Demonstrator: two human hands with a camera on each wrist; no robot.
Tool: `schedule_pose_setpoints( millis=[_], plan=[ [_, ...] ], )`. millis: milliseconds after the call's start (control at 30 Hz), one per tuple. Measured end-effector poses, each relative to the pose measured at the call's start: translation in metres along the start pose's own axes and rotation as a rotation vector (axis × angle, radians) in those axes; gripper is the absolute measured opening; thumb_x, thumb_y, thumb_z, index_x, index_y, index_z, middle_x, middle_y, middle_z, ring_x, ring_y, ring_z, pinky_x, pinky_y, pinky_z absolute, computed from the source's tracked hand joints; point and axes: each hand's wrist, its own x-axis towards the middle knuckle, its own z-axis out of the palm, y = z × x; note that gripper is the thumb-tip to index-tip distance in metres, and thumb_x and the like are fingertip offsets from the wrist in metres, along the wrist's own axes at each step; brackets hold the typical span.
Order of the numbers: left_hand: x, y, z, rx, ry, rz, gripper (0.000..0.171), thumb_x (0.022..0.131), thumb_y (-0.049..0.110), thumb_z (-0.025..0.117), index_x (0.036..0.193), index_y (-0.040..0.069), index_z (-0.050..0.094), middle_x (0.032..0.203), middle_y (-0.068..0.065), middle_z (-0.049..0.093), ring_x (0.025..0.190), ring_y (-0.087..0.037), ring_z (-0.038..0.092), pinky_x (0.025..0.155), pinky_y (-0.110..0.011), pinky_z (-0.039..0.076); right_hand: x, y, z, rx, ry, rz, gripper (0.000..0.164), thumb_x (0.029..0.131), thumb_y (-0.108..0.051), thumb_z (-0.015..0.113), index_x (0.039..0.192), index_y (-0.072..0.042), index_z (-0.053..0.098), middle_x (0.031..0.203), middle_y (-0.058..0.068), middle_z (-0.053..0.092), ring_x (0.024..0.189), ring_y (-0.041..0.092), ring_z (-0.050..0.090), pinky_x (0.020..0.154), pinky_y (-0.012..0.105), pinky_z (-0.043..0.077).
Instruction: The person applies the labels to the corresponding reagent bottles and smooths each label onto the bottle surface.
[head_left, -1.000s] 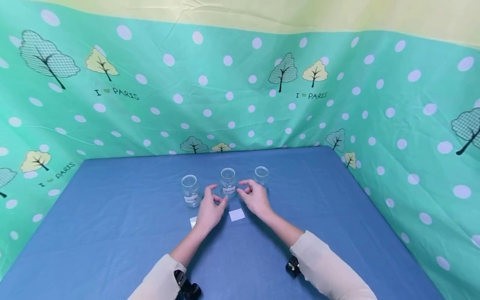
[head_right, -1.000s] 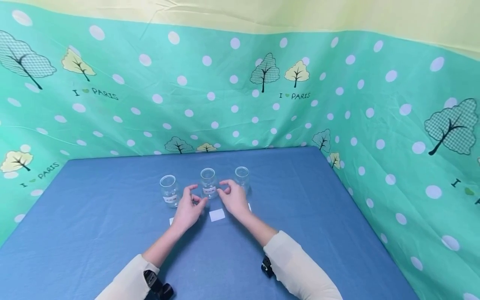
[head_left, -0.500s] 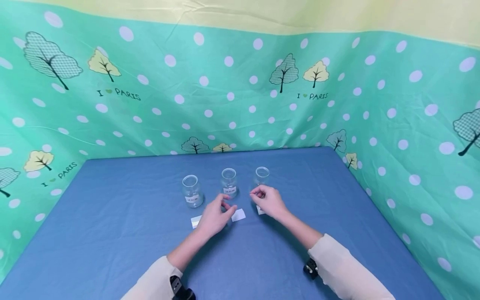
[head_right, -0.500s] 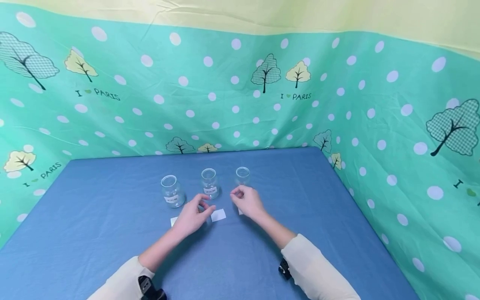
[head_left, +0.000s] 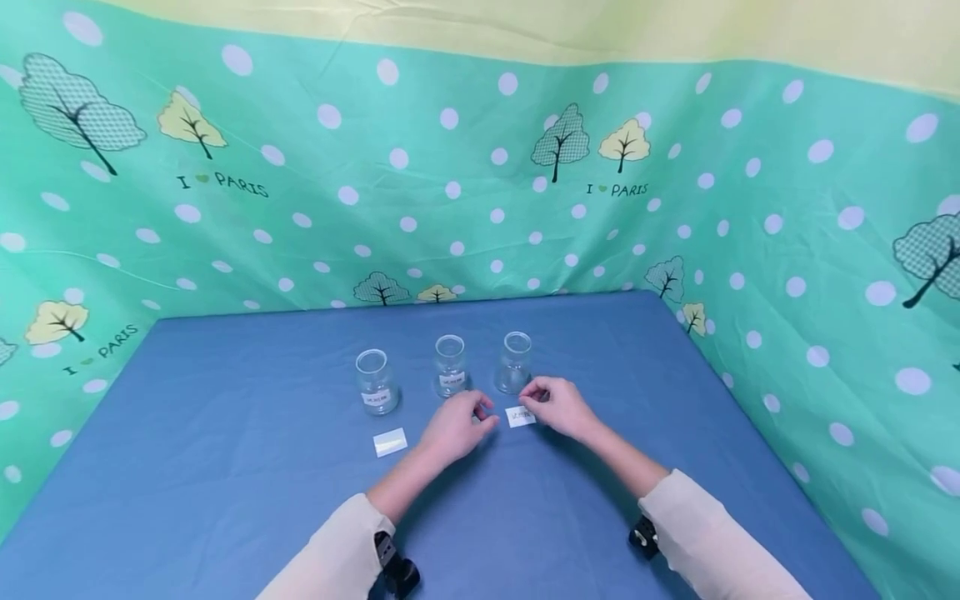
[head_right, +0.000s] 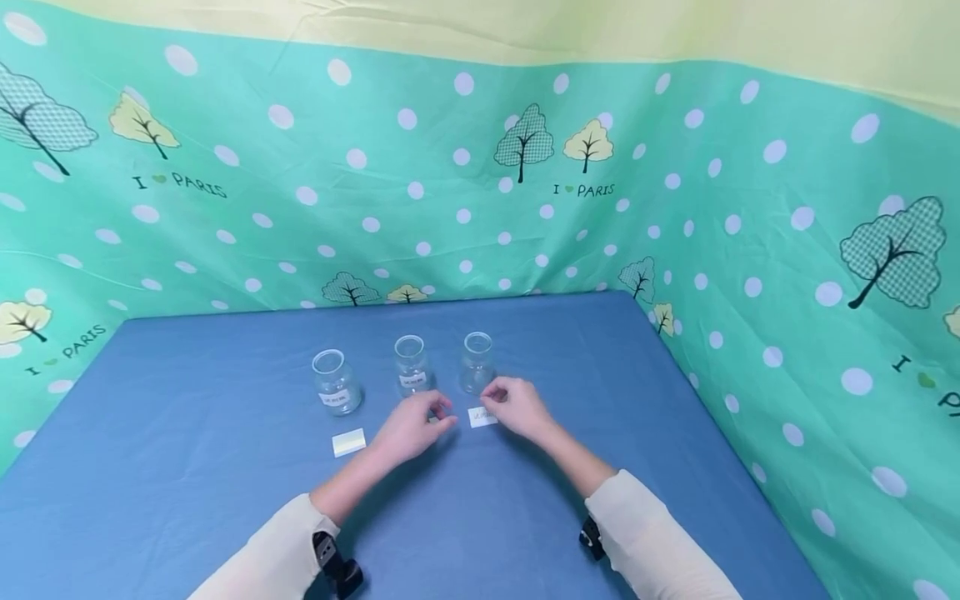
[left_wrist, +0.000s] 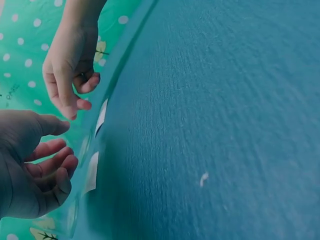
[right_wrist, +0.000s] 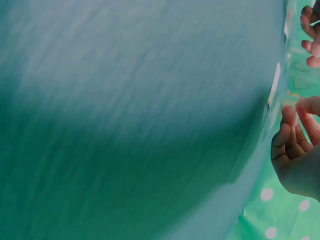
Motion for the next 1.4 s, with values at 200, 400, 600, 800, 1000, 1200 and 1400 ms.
schedule_pose_setpoints(
  millis=[200,400,600,800,1000,1200,1400],
  plan=[
    [0.007,0.002,0.006,0.082,-0.025,0.047,0.019,0.082,0.025,0.069,0.095,0.011,0.066,0.082,-0.001,0.062,0.072,-0.014,0.058,0.065,-0.029,0.047,0.001,0.012,-0.009,-0.005,-0.048,0.001,0.009,0.084,-0.013,0.066,0.089,-0.006,0.069,0.075,0.004,0.064,0.054,0.010,0.053,0.050,0.025,0.048],
    [0.014,0.008,0.012,0.159,-0.049,0.042,0.021,0.083,0.029,0.068,0.096,0.012,0.067,0.083,0.000,0.061,0.072,-0.014,0.057,0.064,-0.029,0.047,0.002,0.022,-0.012,-0.095,-0.071,-0.071,0.013,0.079,-0.015,0.072,0.090,-0.007,0.069,0.069,-0.001,0.059,0.062,0.009,0.049,0.056,0.021,0.041],
    [0.019,0.013,0.014,0.196,-0.080,0.020,0.023,0.082,0.030,0.068,0.098,0.013,0.067,0.082,0.000,0.060,0.069,-0.012,0.055,0.059,-0.028,0.044,0.003,0.024,-0.014,-0.122,-0.108,-0.080,0.022,0.077,-0.018,0.075,0.095,-0.007,0.069,0.069,-0.002,0.054,0.061,0.010,0.046,0.057,0.021,0.038],
    [0.019,0.012,0.017,0.215,-0.097,-0.007,0.023,0.083,0.029,0.069,0.100,0.013,0.067,0.081,0.002,0.057,0.068,-0.012,0.054,0.059,-0.029,0.044,0.004,0.022,-0.014,-0.166,-0.153,-0.071,0.026,0.078,-0.019,0.075,0.101,-0.009,0.069,0.069,-0.002,0.053,0.063,0.010,0.046,0.058,0.022,0.039],
    [0.020,0.012,0.018,0.219,-0.098,-0.019,0.023,0.083,0.031,0.069,0.098,0.014,0.068,0.078,0.002,0.054,0.065,-0.011,0.051,0.055,-0.028,0.042,0.005,0.022,-0.014,-0.198,-0.168,-0.079,0.023,0.078,-0.019,0.075,0.099,-0.010,0.071,0.069,-0.003,0.053,0.066,0.011,0.045,0.061,0.022,0.039],
    [0.021,0.012,0.019,0.242,-0.106,-0.024,0.025,0.082,0.032,0.070,0.098,0.014,0.068,0.078,0.002,0.054,0.065,-0.011,0.051,0.055,-0.028,0.042,0.006,0.022,-0.013,-0.198,-0.157,-0.094,0.019,0.077,-0.019,0.076,0.095,-0.011,0.072,0.069,-0.003,0.052,0.067,0.010,0.045,0.062,0.021,0.038],
    [0.023,0.010,0.021,0.235,-0.117,-0.033,0.028,0.081,0.032,0.071,0.101,0.013,0.067,0.080,0.002,0.055,0.066,-0.012,0.053,0.056,-0.029,0.043,0.006,0.023,-0.011,-0.169,-0.151,-0.101,0.018,0.078,-0.018,0.075,0.093,-0.010,0.071,0.069,-0.003,0.052,0.064,0.009,0.045,0.059,0.021,0.037]
  ],
)
